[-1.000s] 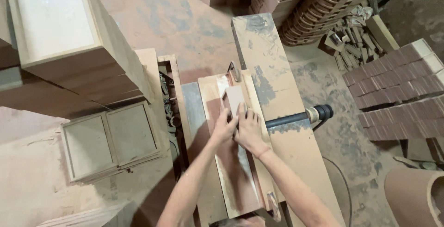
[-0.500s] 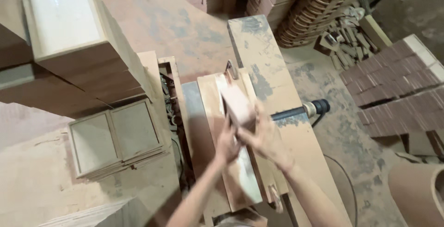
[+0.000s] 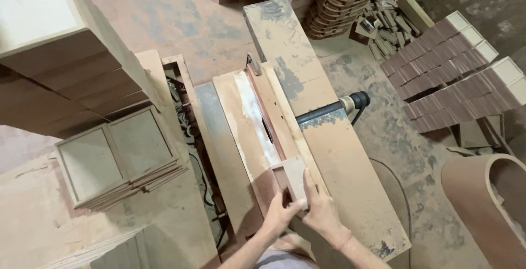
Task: The person repeatedly picks up small wooden frames, rubs their edges on a sanding block, and stacks them on a table. The process is repeated for multiple frames in a workshop setting.
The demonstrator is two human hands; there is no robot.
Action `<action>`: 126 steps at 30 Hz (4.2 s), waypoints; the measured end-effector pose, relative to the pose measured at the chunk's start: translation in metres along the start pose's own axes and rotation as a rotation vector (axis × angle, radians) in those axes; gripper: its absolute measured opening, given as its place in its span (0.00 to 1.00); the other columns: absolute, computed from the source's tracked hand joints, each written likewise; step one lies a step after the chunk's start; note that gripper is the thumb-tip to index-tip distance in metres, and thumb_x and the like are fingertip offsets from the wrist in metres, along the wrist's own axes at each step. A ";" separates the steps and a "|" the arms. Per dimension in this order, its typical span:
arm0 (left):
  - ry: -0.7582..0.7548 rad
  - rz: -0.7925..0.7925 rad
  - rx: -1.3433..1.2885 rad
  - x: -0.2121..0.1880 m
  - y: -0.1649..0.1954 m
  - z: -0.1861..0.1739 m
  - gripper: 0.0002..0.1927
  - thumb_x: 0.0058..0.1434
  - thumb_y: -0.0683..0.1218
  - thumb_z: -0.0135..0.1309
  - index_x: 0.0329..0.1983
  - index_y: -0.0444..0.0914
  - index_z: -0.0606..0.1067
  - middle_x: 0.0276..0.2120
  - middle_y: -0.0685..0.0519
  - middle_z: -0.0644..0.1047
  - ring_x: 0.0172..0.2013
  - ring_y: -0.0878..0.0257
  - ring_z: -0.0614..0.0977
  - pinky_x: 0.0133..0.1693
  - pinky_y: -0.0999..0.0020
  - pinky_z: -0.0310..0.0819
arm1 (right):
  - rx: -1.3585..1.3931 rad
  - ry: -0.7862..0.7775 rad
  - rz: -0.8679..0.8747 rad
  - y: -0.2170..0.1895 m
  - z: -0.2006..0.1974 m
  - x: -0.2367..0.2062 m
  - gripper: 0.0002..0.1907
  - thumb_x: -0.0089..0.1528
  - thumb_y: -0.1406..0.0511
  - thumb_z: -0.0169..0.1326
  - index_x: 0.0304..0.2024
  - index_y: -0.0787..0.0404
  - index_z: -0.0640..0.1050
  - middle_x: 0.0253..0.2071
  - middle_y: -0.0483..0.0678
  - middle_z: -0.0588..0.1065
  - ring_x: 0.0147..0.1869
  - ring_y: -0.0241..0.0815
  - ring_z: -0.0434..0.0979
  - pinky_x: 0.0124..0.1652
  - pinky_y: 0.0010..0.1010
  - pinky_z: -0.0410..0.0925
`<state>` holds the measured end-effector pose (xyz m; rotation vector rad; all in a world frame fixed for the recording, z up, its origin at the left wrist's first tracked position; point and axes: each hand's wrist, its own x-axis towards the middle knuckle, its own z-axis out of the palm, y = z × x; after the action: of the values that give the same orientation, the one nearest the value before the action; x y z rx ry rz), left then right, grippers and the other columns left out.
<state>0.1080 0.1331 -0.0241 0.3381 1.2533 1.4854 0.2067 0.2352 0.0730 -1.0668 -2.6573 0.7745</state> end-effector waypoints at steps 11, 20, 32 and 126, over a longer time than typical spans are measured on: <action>0.075 0.183 0.014 0.099 0.104 -0.040 0.29 0.56 0.50 0.65 0.55 0.28 0.75 0.45 0.48 0.81 0.45 0.64 0.82 0.49 0.67 0.77 | 0.000 0.049 -0.193 -0.015 0.017 0.138 0.59 0.46 0.60 0.70 0.73 0.63 0.53 0.61 0.70 0.68 0.55 0.71 0.73 0.48 0.53 0.70; 0.134 0.160 0.091 0.168 0.124 -0.078 0.28 0.56 0.51 0.66 0.50 0.26 0.75 0.40 0.46 0.82 0.39 0.64 0.83 0.41 0.68 0.79 | -0.081 0.088 -0.333 -0.017 0.034 0.213 0.61 0.46 0.56 0.70 0.72 0.69 0.52 0.54 0.66 0.72 0.55 0.63 0.73 0.61 0.52 0.63; 0.180 0.167 0.125 0.209 0.197 -0.101 0.32 0.65 0.64 0.56 0.52 0.30 0.74 0.38 0.48 0.79 0.33 0.60 0.78 0.32 0.67 0.70 | 0.127 0.224 -0.155 -0.068 0.026 0.269 0.48 0.52 0.56 0.68 0.67 0.64 0.59 0.48 0.66 0.77 0.46 0.69 0.79 0.42 0.53 0.72; 0.303 0.336 0.126 0.233 0.194 -0.108 0.35 0.56 0.53 0.64 0.60 0.30 0.66 0.49 0.43 0.76 0.48 0.56 0.80 0.48 0.61 0.78 | 0.078 0.063 -0.358 -0.031 0.031 0.300 0.42 0.54 0.71 0.57 0.71 0.59 0.60 0.51 0.65 0.74 0.47 0.63 0.79 0.42 0.46 0.73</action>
<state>-0.1614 0.3083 -0.0015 0.4341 1.5941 1.7957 -0.0409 0.4092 0.0540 -0.5616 -2.6304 0.7465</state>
